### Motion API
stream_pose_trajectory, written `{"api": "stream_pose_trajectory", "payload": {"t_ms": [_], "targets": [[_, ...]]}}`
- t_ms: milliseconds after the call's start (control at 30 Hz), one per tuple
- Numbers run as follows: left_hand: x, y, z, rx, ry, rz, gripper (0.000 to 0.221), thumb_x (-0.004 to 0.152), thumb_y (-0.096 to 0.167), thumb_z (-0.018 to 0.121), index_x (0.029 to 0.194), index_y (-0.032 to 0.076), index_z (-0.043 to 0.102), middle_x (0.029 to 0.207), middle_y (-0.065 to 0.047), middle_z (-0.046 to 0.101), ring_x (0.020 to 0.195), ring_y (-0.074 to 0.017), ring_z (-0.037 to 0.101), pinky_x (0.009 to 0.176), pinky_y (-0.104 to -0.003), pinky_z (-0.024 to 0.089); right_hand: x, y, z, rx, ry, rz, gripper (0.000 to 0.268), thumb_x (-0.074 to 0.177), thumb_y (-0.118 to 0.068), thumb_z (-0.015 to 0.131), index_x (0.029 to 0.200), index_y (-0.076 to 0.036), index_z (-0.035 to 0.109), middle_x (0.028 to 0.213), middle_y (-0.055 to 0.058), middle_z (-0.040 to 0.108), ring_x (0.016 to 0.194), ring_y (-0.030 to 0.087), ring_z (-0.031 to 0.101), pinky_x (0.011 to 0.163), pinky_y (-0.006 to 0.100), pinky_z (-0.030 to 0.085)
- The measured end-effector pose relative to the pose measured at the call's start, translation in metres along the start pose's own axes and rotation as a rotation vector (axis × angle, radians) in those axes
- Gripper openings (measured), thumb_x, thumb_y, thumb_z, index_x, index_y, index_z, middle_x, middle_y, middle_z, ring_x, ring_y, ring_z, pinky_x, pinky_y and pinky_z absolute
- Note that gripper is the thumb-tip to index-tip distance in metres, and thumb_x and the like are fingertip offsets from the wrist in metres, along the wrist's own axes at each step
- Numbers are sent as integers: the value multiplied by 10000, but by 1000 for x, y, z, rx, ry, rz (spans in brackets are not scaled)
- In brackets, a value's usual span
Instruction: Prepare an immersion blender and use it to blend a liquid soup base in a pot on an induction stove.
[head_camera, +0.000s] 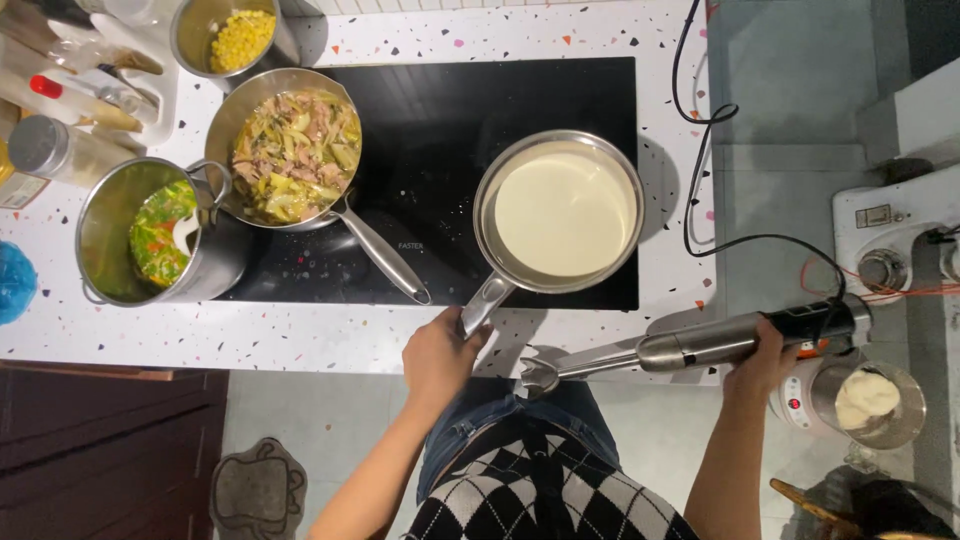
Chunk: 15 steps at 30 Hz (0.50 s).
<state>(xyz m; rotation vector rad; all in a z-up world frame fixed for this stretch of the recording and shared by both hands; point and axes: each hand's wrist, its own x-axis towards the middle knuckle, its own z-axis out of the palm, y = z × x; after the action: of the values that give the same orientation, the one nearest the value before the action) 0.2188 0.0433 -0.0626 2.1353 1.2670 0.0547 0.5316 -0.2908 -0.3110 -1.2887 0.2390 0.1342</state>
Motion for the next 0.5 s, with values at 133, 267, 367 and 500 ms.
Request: {"api": "stream_pose_trajectory", "payload": {"t_ms": [133, 267, 367, 500], "targets": [[35, 16, 31, 58, 89, -29, 342, 805, 427, 781, 871, 103, 692, 700, -98, 701, 699, -339, 684, 617, -469, 509, 25, -56, -16, 277, -63, 5, 448, 900, -267, 663, 1302, -98, 559, 1203, 90, 621, 1097, 275, 670, 954, 461, 617], [67, 29, 58, 58, 130, -103, 346, 824, 424, 779, 844, 96, 670, 708, -104, 709, 713, -331, 697, 626, -467, 516, 56, -114, -24, 289, -147, -35, 502, 933, -427, 618, 1325, -113, 598, 1285, 115, 666, 1198, 302, 699, 1046, 472, 618], [88, 37, 79, 38, 149, -169, 331, 819, 411, 784, 849, 102, 667, 710, -105, 713, 716, -328, 700, 644, -464, 522, 92, -138, -37, 369, -273, -159, 641, 1011, -478, 576, 1488, -50, 568, 1414, 115, 613, 1322, 292, 618, 1136, 451, 538], [112, 35, 101, 8, 199, -213, 316, 809, 396, 792, 845, 105, 676, 722, -99, 719, 728, -328, 699, 654, -466, 525, 89, -189, 4, 252, -451, -244, 618, 1096, -580, 553, 1435, -65, 505, 1359, 101, 517, 1270, 255, 525, 1107, 427, 464]]}}
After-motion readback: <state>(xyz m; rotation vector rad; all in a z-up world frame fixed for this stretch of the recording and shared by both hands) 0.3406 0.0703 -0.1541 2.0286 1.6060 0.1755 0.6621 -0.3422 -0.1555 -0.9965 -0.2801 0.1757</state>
